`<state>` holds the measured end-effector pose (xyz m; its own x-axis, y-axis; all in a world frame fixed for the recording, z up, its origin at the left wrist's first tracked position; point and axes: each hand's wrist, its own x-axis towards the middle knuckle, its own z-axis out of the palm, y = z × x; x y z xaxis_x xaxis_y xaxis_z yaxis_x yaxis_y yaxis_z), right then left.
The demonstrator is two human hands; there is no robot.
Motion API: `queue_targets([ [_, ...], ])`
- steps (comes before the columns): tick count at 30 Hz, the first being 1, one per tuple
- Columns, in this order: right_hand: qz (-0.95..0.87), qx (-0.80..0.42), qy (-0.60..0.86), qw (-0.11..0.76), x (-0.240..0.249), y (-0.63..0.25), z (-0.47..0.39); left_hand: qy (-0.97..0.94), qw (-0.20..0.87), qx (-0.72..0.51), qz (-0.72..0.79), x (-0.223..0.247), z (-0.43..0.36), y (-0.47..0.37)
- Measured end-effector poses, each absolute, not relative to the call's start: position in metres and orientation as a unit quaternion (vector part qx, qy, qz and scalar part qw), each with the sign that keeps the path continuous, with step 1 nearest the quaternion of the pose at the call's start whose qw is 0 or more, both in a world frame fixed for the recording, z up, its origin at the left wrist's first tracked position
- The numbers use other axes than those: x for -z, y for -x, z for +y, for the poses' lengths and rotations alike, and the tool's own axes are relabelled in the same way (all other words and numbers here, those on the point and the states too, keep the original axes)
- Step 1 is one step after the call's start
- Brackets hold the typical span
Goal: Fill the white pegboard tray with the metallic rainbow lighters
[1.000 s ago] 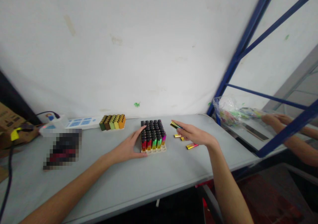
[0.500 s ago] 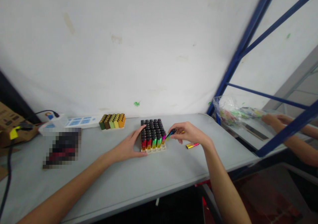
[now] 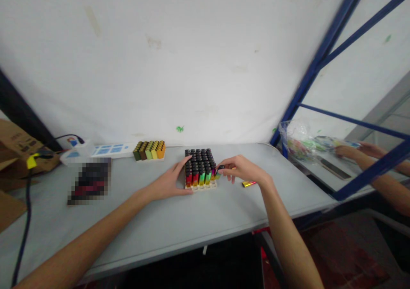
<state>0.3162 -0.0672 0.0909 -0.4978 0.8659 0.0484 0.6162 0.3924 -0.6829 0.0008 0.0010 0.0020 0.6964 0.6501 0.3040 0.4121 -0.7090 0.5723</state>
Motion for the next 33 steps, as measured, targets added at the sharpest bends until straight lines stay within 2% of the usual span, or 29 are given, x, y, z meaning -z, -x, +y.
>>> queue_targets([
  [6, -0.815, -0.266, 0.479, 0.189, -0.083, -0.307, -0.061, -0.889, 0.238, -0.257, 0.295, -0.001, 0.002, 0.000],
  [15, -0.796, -0.297, 0.486, 0.205, -0.085, -0.301, -0.065, -0.888, 0.241, -0.250, 0.302, -0.001, 0.001, 0.000],
  [20, -0.797, -0.318, 0.479, 0.185, -0.085, -0.300, -0.067, -0.892, 0.231, -0.240, 0.305, -0.001, 0.001, 0.001],
  [28, -0.788, -0.263, 0.529, 0.172, -0.086, -0.298, -0.068, -0.888, 0.235, -0.252, 0.303, 0.000, 0.001, 0.000],
  [33, -0.766, -0.281, 0.549, 0.180, -0.093, -0.320, -0.070, -0.889, 0.237, -0.249, 0.304, -0.003, 0.000, 0.000],
])
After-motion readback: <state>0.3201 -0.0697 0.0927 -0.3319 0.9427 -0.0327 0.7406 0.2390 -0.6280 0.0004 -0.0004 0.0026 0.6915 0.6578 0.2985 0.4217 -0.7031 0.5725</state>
